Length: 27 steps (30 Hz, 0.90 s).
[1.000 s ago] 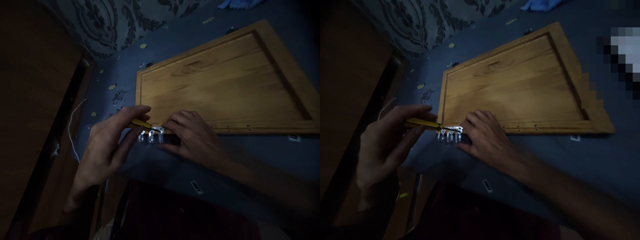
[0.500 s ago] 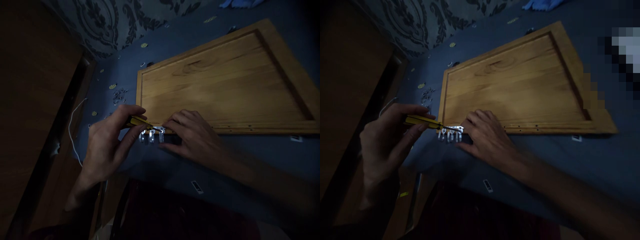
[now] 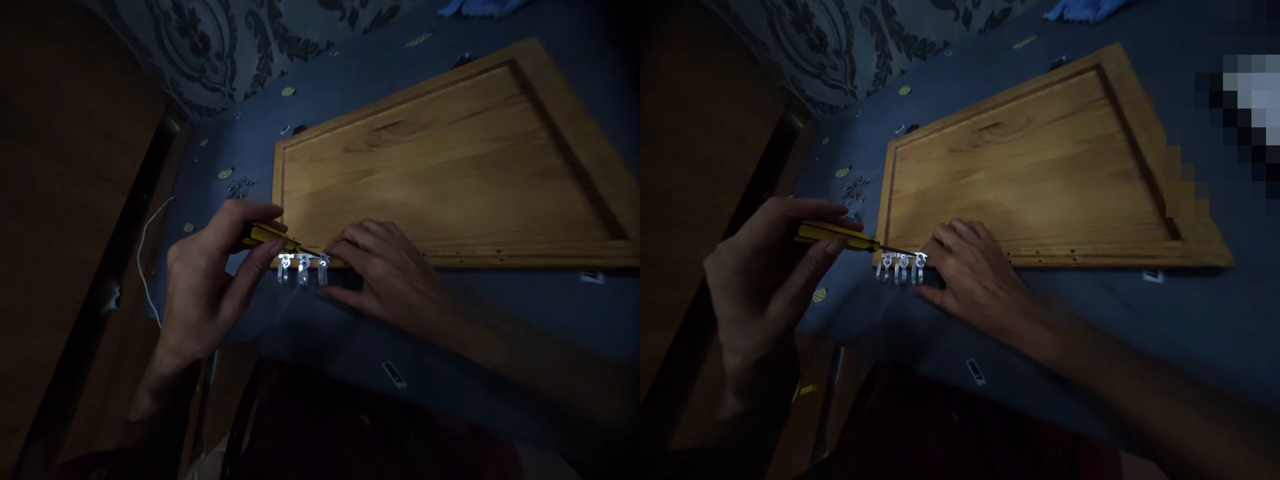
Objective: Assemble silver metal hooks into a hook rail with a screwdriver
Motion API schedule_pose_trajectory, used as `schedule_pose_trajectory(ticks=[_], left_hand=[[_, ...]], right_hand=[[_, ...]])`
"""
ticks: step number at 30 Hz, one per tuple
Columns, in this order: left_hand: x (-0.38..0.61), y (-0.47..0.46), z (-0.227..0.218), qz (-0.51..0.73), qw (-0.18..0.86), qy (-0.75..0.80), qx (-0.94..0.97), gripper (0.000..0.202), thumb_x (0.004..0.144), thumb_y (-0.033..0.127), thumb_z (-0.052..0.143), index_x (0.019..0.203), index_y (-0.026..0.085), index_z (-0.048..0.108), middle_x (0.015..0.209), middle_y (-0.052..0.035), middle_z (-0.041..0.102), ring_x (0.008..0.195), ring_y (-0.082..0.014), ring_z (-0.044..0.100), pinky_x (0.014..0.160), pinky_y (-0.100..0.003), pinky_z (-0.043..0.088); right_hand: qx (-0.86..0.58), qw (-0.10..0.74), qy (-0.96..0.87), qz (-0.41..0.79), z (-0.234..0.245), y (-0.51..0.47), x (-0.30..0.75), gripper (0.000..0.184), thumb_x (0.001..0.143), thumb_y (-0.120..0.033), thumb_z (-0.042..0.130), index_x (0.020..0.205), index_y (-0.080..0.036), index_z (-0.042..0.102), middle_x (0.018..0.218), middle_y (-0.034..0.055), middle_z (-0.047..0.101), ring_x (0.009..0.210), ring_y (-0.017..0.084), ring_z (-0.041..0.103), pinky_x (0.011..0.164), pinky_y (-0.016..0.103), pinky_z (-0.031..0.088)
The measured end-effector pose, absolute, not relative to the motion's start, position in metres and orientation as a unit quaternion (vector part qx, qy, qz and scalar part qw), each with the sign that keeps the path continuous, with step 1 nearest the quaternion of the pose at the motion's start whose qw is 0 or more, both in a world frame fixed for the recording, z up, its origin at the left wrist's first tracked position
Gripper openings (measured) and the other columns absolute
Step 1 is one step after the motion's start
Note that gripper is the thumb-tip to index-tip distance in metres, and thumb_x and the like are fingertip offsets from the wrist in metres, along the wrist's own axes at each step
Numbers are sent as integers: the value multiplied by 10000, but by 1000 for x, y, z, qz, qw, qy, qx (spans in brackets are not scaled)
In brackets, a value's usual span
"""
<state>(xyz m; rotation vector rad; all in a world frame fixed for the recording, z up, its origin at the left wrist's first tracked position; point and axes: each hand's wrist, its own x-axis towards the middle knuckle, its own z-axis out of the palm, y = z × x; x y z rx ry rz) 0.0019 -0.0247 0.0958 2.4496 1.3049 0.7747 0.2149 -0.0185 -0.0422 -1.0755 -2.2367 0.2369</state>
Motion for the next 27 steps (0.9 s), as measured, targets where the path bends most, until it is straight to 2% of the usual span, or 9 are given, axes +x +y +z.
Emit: schedule_pose_trajectory(ticks=[14, 27], left_hand=[[5, -24, 91, 261, 84, 442, 854, 186, 992, 275, 675, 1176, 280, 654, 1053, 17, 775, 949, -167, 774, 791, -281, 655], [16, -19, 99, 218, 34, 424, 878, 100, 1001, 292, 662, 1078, 245, 619, 861, 33, 747, 769, -169, 765, 630, -295, 611]], right_hand=[[-415, 315, -847, 104, -41, -19, 214, 396, 953, -559, 627, 1043, -178, 691, 1008, 117, 680, 964, 288, 585, 829, 424, 443], [-417, 320, -844, 105, -40, -19, 213, 473, 963, -624, 589, 1023, -167, 690, 983, 109, 677, 932, 271, 580, 820, 413, 437]])
